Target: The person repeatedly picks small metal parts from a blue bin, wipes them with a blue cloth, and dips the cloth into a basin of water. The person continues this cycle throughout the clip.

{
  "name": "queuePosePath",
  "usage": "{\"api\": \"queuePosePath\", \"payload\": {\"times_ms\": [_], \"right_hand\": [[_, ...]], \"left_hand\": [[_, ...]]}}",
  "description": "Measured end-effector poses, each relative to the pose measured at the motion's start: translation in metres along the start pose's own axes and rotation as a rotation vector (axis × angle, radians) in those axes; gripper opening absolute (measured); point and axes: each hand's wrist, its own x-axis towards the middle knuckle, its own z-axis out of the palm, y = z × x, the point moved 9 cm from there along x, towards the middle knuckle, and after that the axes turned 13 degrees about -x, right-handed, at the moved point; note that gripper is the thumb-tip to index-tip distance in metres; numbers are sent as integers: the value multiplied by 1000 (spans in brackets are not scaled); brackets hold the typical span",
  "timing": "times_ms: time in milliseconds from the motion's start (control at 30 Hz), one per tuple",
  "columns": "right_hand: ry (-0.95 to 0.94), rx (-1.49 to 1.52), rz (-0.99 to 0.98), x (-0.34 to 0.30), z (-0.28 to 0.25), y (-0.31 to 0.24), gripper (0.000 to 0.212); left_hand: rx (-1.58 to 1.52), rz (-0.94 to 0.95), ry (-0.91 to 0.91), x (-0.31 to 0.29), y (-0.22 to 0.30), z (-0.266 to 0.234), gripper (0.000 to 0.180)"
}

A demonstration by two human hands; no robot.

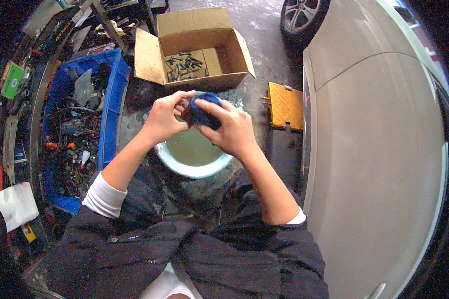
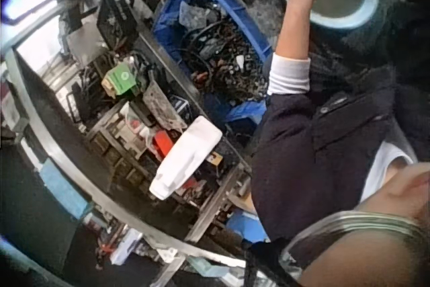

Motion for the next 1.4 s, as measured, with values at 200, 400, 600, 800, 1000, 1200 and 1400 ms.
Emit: {"api": "queuePosePath", "payload": {"times_ms": [200,400,600,800,1000,1200,1400], "right_hand": [[-33,-42,70,18,-5,11,51],[7,-61,-49,8,3,-14,53],[110,32,36,14,-15,5,55],[-52,21,-141,8,-3,-17,55],[158,120,30,7,-15,6,57],[-139,207,-166,11,-4,-12,58],[219,302,7,7,-19,8,58]], "left_hand": [[-44,-24,-45,-11,0,3,71],[70,28,71,-10,12,-12,63],[5,84,-13,-10,17,-2,64],[73,37,38,-7,8,-7,71],[-7,85,-40,-8,17,3,71],[-1,64,-38,-9,15,-10,73],[-112,56,-65,-7,20,-3,73]]}}
